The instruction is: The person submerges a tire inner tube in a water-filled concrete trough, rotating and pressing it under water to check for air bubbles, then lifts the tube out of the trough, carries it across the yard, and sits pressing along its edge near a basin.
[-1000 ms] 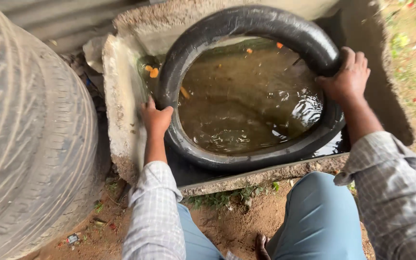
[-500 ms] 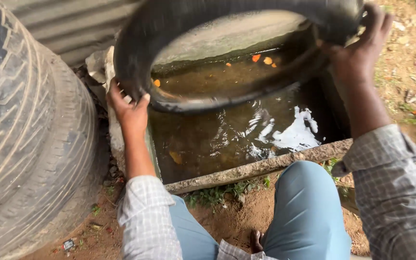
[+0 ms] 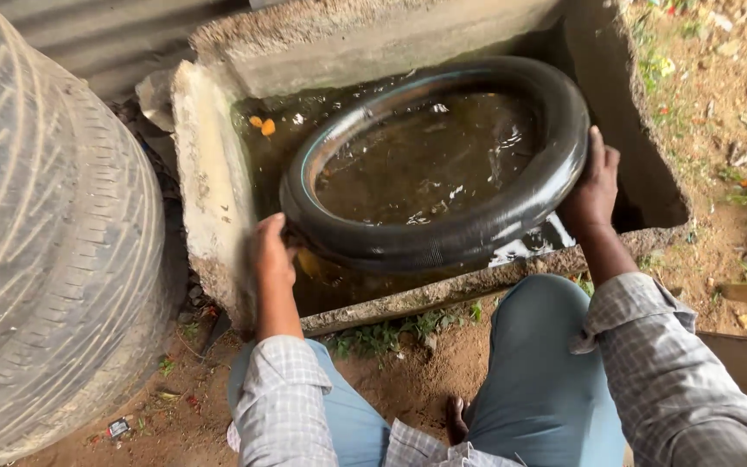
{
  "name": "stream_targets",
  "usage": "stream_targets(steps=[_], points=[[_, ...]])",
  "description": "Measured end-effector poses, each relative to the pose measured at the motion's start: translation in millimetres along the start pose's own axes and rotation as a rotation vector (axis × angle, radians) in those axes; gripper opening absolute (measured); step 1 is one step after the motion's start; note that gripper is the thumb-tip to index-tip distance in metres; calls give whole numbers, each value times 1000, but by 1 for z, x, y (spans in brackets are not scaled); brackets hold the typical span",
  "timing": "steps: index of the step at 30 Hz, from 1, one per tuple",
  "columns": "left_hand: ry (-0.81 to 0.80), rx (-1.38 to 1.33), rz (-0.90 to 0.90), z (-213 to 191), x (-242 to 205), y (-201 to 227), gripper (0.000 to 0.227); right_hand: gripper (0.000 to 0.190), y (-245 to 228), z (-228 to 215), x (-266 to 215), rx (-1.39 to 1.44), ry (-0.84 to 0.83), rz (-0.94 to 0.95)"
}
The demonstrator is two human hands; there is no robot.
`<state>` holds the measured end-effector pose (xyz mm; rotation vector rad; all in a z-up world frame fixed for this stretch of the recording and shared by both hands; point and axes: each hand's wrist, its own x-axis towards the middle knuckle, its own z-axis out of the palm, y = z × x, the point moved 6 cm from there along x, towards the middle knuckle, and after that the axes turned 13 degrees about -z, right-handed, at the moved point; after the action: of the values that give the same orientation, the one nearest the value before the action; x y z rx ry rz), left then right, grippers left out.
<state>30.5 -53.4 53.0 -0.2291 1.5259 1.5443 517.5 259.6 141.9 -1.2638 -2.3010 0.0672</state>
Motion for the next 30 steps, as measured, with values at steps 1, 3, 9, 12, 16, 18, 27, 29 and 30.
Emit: stream_targets(steps=[1, 3, 9, 12, 16, 18, 27, 29, 30], points=[[72, 126, -54, 6, -12, 3, 30, 91, 4, 9, -9, -15, -87, 22], [24, 143, 41, -19, 60, -43, 26, 93, 15, 21, -18, -27, -141, 45], [81, 168, 67, -19, 84, -61, 36, 91, 79, 81, -48, 27, -330, -13], [61, 138, 143, -25, 104, -74, 41, 91, 103, 105, -48, 107, -502, 60], [83, 124, 206, -32, 115, -77, 43, 78, 123, 139, -58, 820, -712, 546], [73, 127, 227, -38, 130, -89, 43, 87, 76, 114, -44, 716, -725, 651], [219, 524, 178, -31, 119, -95, 40, 106, 63, 150, -32, 468, -818, 512], [267, 611, 188, -33, 130, -97, 39, 102, 63, 155, -33, 408, -856, 558], [289, 798, 253, -36, 143, -103, 40, 99, 63, 159, -35, 429, -846, 545]])
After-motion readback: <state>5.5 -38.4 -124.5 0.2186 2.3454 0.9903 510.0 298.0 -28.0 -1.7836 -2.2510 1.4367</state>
